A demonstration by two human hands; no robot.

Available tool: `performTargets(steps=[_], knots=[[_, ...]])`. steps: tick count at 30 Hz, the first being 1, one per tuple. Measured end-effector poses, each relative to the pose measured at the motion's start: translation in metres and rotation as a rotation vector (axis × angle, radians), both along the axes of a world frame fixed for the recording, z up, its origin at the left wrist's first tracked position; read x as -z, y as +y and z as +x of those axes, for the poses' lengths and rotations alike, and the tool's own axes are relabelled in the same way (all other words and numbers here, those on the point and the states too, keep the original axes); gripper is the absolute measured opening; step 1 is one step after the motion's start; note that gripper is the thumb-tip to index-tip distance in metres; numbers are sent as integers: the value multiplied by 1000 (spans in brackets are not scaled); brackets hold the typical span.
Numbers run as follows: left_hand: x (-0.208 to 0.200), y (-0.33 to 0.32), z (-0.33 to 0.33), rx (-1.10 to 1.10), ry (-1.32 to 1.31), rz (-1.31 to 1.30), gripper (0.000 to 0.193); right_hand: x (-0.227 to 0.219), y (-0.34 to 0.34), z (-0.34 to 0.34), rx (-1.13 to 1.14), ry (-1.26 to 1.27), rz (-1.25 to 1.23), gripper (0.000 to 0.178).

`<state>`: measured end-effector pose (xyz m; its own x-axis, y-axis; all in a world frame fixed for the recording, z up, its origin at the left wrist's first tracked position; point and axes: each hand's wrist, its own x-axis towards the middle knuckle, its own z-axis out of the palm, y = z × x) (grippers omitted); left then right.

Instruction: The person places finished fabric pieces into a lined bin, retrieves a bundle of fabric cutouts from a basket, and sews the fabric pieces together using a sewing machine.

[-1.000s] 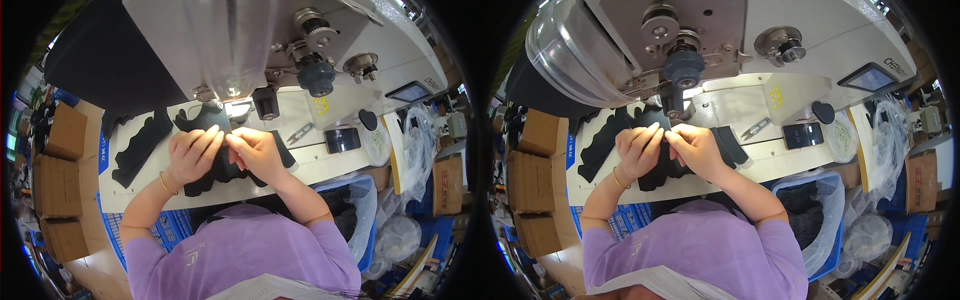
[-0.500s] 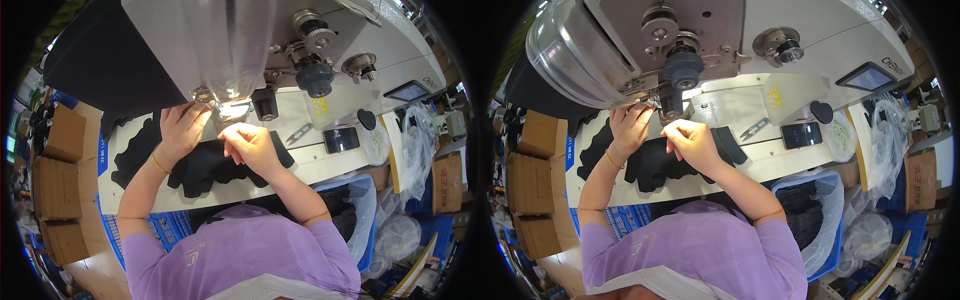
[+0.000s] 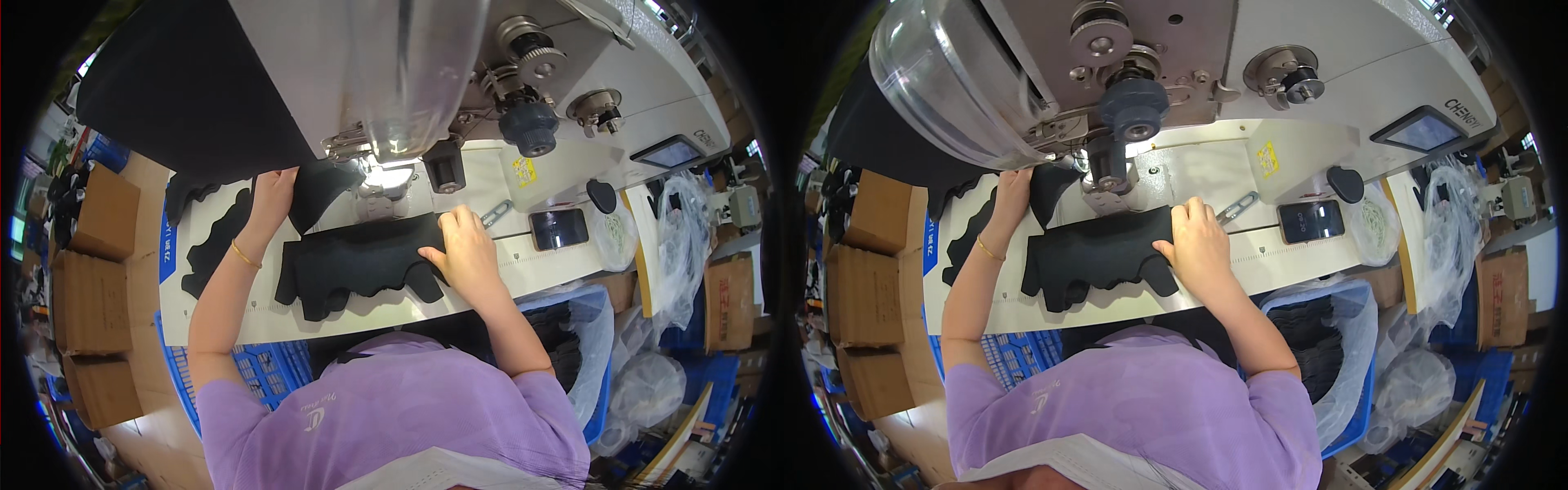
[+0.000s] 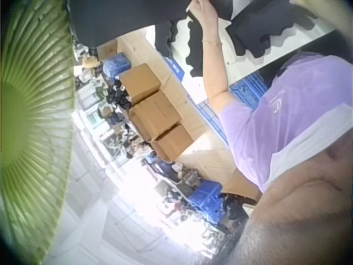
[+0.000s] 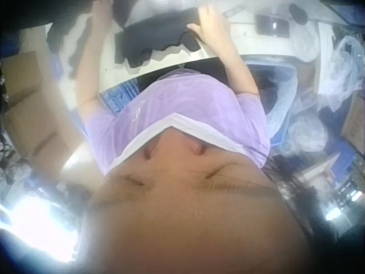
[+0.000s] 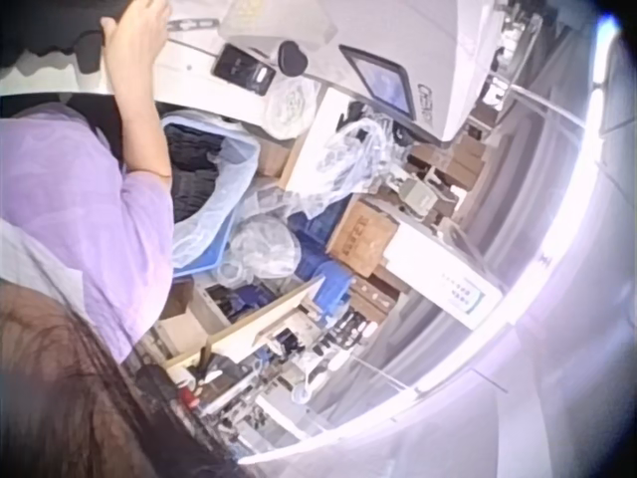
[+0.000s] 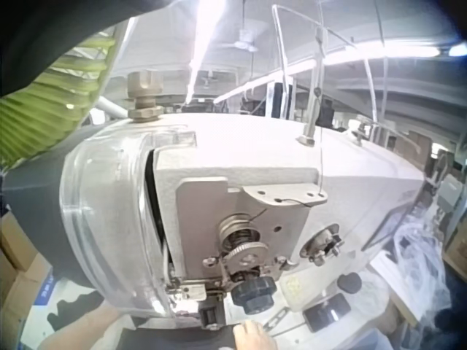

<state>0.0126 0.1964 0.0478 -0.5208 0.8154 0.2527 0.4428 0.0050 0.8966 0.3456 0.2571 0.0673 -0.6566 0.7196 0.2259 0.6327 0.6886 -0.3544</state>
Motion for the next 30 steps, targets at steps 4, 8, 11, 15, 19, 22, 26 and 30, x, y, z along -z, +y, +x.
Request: performTargets(steps=[4, 8, 11, 15, 19, 22, 26, 30], knots=[[-22, -4, 12, -201, 146, -30, 25, 14, -7, -5, -8, 116, 95, 47], [-62, -36, -5, -287, 637, 180, 24, 15, -6, -4, -43, 146, 177, 49], [-80, -56, -17, -530, 742, -618, 24, 15, 7, -1, -14, 107, -25, 48], [-38, -72, 19, -201, 1289, 1, 19, 14, 13, 0, -11, 116, -189, 46], [-26, -58, 136, 327, 924, 194, 49, 7, -13, -3, -97, 415, -186, 40], [9, -38, 157, 377, 632, 35, 62, 11, -22, -9, -96, 627, -307, 39], [11, -28, 158, 371, 719, 66, 56, 26, -9, -6, -97, 559, -398, 30], [7, -21, 151, 474, 652, 14, 56, 25, -2, -2, -258, 523, -203, 30]])
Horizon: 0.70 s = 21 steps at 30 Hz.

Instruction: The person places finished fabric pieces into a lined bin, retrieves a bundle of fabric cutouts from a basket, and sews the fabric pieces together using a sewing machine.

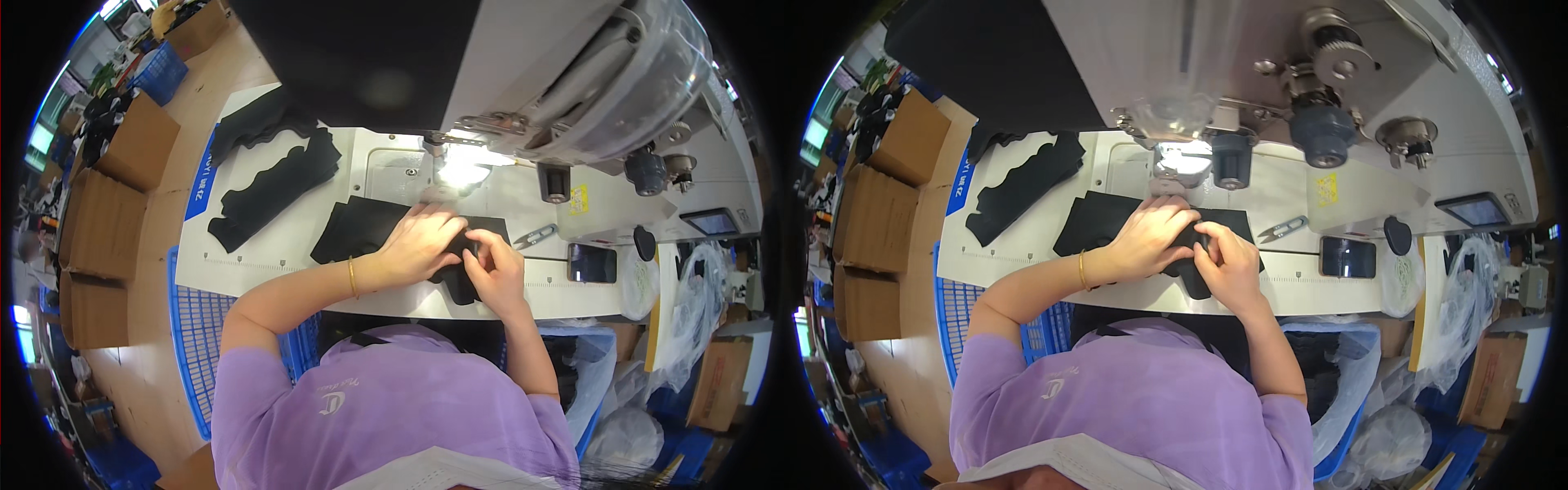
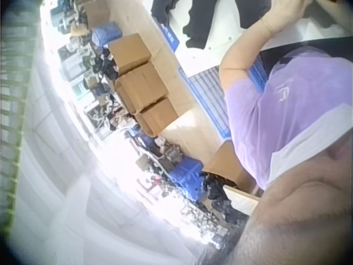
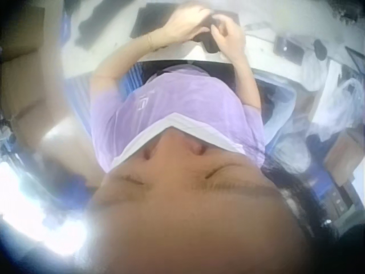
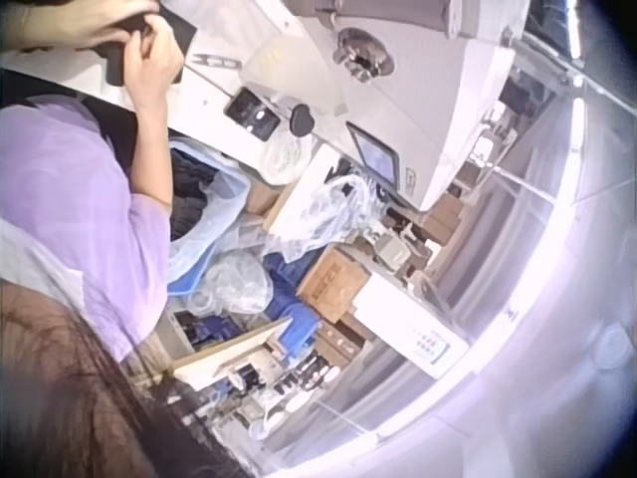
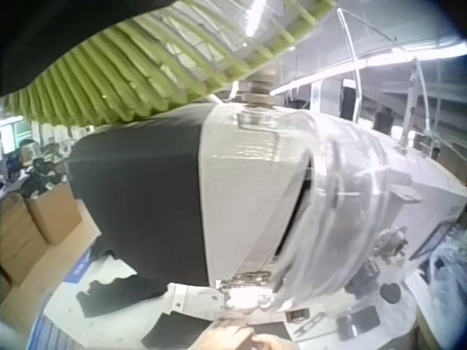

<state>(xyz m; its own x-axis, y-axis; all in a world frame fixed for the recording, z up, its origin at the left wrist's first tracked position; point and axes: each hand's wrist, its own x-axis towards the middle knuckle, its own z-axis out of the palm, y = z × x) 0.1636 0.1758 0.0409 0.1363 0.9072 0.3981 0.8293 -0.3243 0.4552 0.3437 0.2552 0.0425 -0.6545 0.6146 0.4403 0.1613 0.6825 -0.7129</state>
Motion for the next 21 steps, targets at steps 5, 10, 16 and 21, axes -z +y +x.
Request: performTargets(steps=[5, 10, 16, 21], knots=[[13, -10, 8, -103, 4, 127, 47, 6, 2, 6, 5, 13, -60, 29], [1, -13, 7, -111, -27, 21, 31, 0, 22, 8, 6, -81, -307, 17], [-33, -43, -33, -42, -160, 43, 16, 5, 23, 0, -18, -187, 150, 23], [-104, -75, -138, -717, -440, 419, 13, 5, 16, 0, 100, -242, 221, 25]])
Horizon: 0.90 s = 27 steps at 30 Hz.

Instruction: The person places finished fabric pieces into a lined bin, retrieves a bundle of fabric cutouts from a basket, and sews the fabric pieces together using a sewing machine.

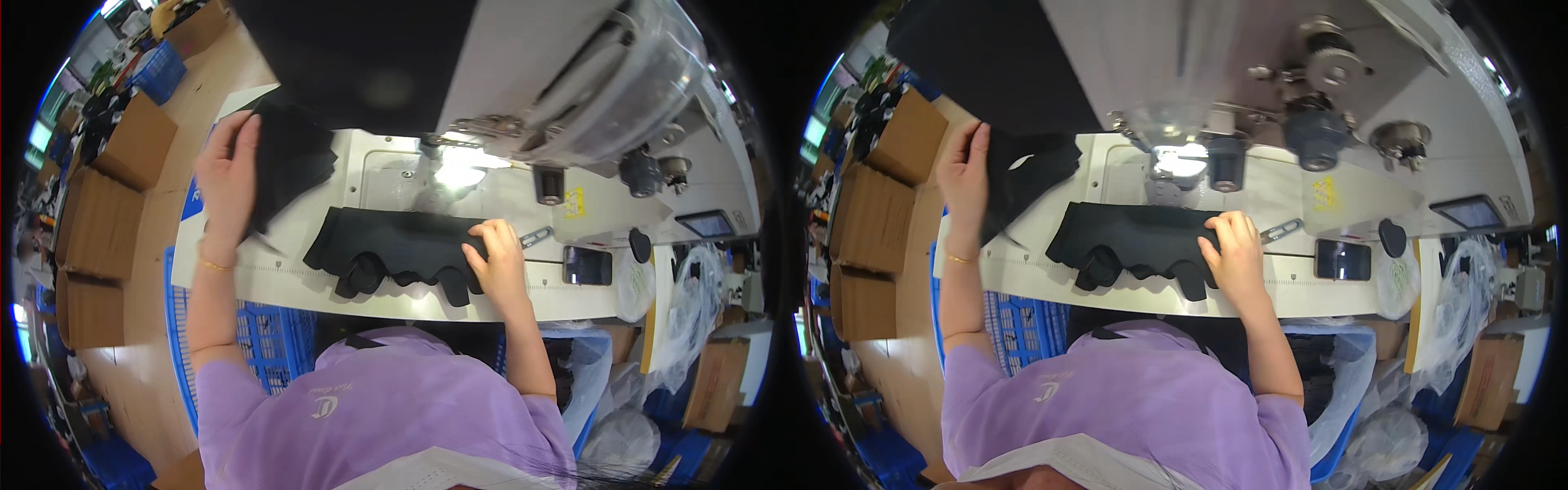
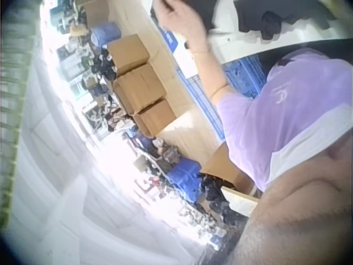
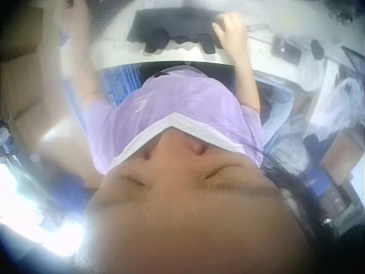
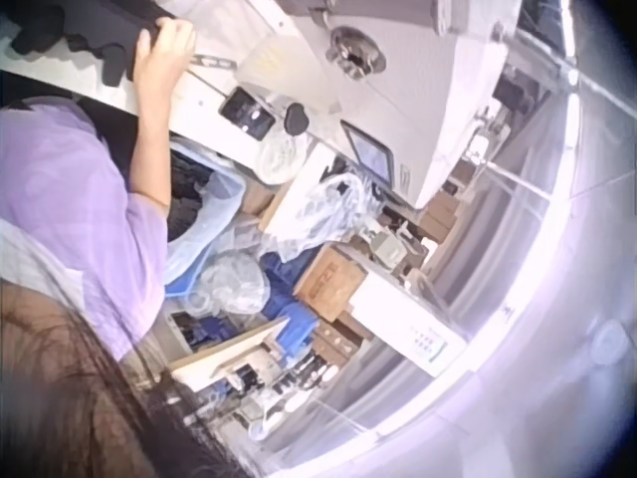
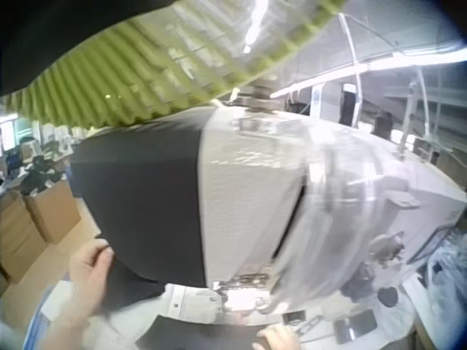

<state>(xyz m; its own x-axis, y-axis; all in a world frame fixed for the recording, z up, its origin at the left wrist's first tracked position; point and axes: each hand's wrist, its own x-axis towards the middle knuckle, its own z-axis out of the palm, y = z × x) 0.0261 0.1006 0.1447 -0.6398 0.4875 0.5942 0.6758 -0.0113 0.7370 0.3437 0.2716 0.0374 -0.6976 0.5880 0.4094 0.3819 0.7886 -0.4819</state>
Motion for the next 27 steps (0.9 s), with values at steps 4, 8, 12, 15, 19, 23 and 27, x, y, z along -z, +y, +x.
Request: performTargets(steps=[4, 8, 12, 15, 19, 23, 27], knots=[[-11, 6, 29, 551, 21, -462, 13, -33, -23, -21, -73, 270, 173, 27], [-5, 50, 69, 773, -158, -525, 12, -59, -46, -33, -249, 345, -613, 16], [13, 75, 68, 718, -191, -385, 20, -73, -43, -43, -153, 379, -1099, 16], [15, 83, 68, 609, -396, -421, 25, -70, -34, -49, -178, 497, -1153, 16], [21, 92, 65, 546, -494, -436, 31, -69, -28, -51, -127, 503, -1152, 17], [27, 95, 63, 579, -557, -382, 28, -70, -28, -51, -124, 514, -1152, 17], [21, 95, 66, 618, -595, -301, 21, -65, -26, -55, -159, 522, -1152, 17]])
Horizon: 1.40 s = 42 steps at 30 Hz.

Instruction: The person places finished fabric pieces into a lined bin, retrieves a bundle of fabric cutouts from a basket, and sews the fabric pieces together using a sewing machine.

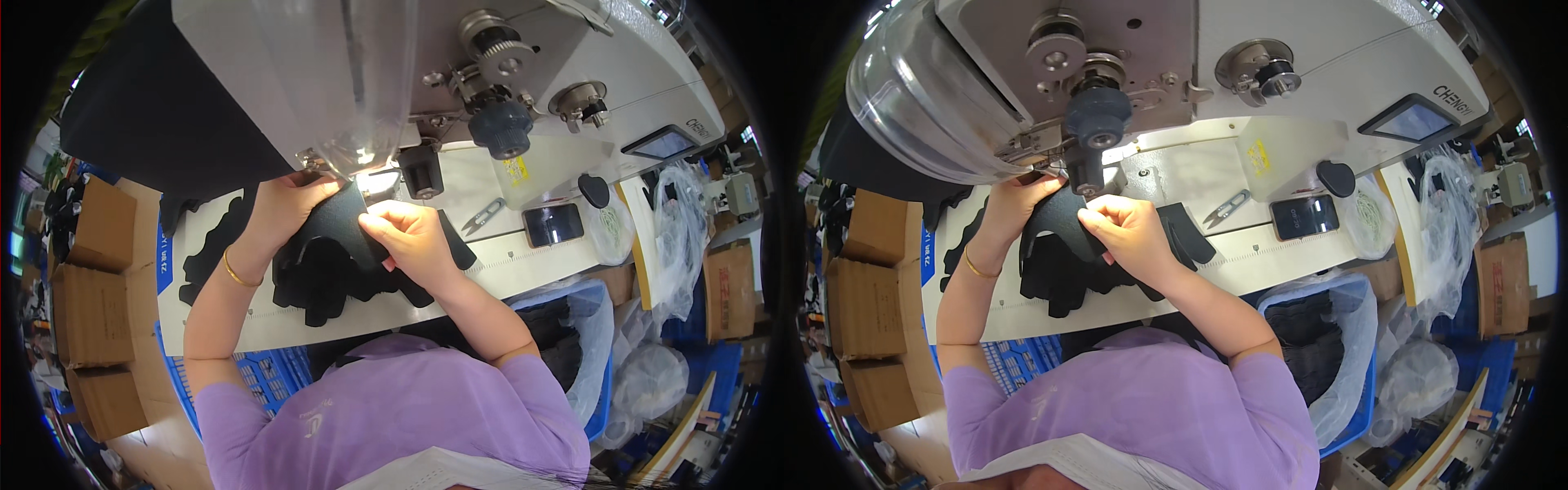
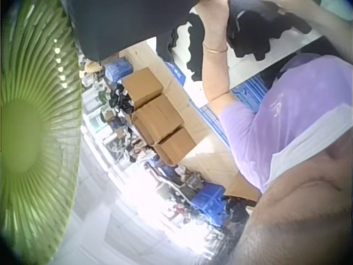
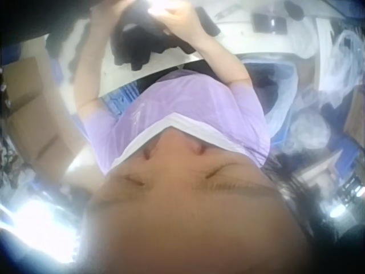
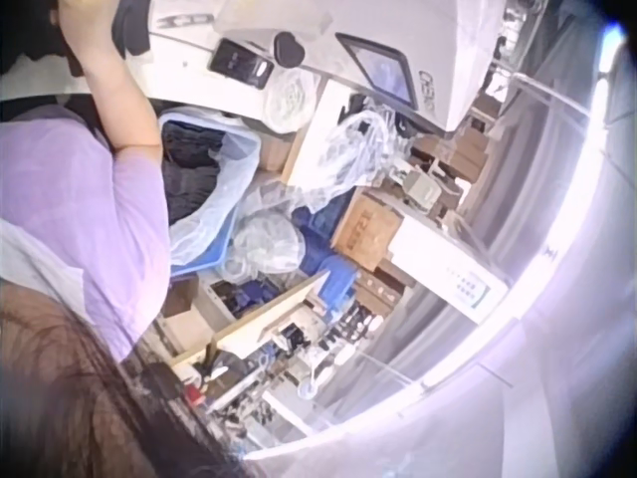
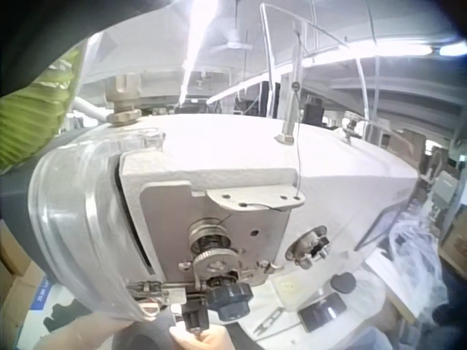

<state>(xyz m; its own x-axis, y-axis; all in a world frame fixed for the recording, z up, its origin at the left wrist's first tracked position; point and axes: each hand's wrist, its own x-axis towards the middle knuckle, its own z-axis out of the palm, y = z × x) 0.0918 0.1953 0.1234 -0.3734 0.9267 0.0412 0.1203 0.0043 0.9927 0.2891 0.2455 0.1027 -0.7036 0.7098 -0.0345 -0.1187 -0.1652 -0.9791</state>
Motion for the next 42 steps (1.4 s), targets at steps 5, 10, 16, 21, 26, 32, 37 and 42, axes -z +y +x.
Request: performTargets(steps=[5, 10, 16, 21, 26, 32, 37, 42], knots=[[-3, -11, 5, -151, 606, 267, 15, -4, -3, 9, -63, 39, 31, 22], [10, -51, 23, 71, 1471, 846, 23, -3, -17, 25, -153, -10, -27, 23], [28, -37, 16, 114, 1378, 914, 28, -1, -5, 9, -120, 64, 75, 23], [27, -26, 9, 40, 1355, 881, 30, 3, 3, -8, -72, 95, 90, 23], [26, -13, 1, -24, 1399, 867, 28, 6, 1, -10, -49, 139, 102, 23], [23, -1, 2, -78, 1354, 864, 25, 6, 1, -6, -80, 100, 89, 23], [23, 2, 0, -154, 1346, 847, 22, 7, 1, -7, -98, 106, 106, 22], [36, -7, -36, -343, 1121, 65, 16, 14, -13, -11, 185, 126, 882, 9]])
